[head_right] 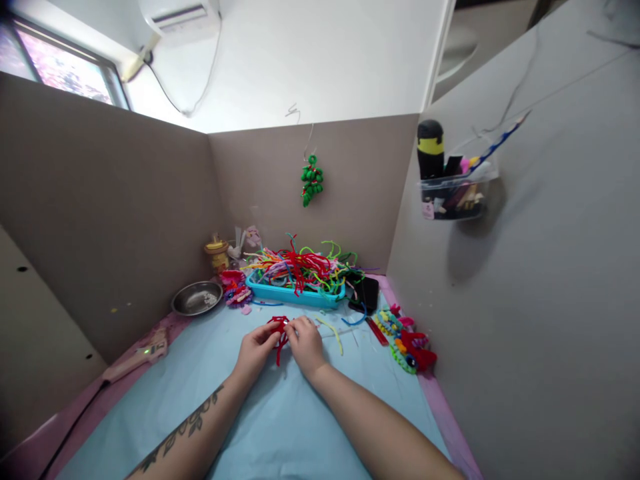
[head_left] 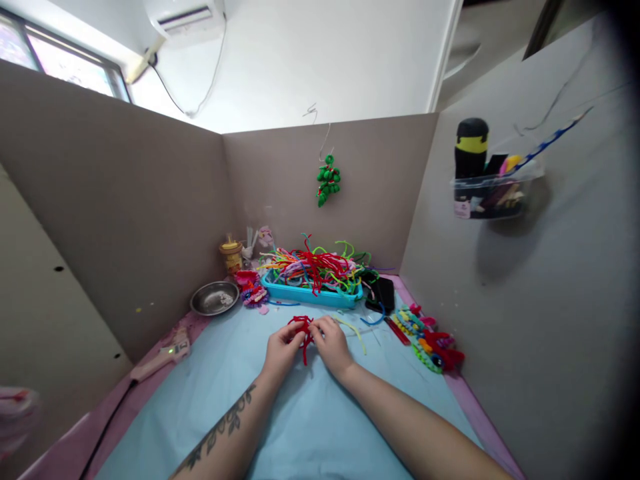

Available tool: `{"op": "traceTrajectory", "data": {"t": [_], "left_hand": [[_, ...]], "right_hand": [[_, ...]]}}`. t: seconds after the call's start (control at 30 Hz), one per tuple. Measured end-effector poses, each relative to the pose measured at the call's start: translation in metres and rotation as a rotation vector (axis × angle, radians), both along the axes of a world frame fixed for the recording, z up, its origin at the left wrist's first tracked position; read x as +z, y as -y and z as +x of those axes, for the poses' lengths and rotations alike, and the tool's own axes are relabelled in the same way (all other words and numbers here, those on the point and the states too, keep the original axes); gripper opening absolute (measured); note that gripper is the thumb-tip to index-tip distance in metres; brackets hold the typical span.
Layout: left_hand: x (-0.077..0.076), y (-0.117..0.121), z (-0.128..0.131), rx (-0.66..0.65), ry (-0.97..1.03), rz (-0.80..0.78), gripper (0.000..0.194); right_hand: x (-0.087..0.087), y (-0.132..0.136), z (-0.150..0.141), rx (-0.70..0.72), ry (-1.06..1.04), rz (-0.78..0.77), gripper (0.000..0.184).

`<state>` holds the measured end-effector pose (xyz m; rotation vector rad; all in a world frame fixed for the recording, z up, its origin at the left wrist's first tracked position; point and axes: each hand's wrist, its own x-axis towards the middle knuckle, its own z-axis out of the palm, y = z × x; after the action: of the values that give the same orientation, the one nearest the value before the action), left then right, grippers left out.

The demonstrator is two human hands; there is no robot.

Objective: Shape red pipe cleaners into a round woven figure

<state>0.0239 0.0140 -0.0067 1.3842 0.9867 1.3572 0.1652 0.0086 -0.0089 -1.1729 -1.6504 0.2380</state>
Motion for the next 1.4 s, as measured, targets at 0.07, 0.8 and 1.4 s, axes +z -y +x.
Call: {"op": "traceTrajectory", "data": {"t": [0.07, 0.8, 1.4], "left_hand": [[-0.0006, -0.0003, -0.0002, -0.004, -0.012, 0.005, 0.028], [-0.0032, -0.0010, -0.0001, 0.006, -0.067, 0.043, 0.030], [-0.0030, -0.0015, -0.0008, 0.056, -0.055, 0.041, 0.030]], "right_hand": [[0.0001, -0.0005, -0.0001, 0.028, -0.017, -0.022, 0.018], [0.0042, -0.0018, 0.0014, 0.112, -0.085, 0.007, 0.015], [0.0055, -0.0035, 0.0034, 0.060, -0.113, -0.006, 0.018]]}}
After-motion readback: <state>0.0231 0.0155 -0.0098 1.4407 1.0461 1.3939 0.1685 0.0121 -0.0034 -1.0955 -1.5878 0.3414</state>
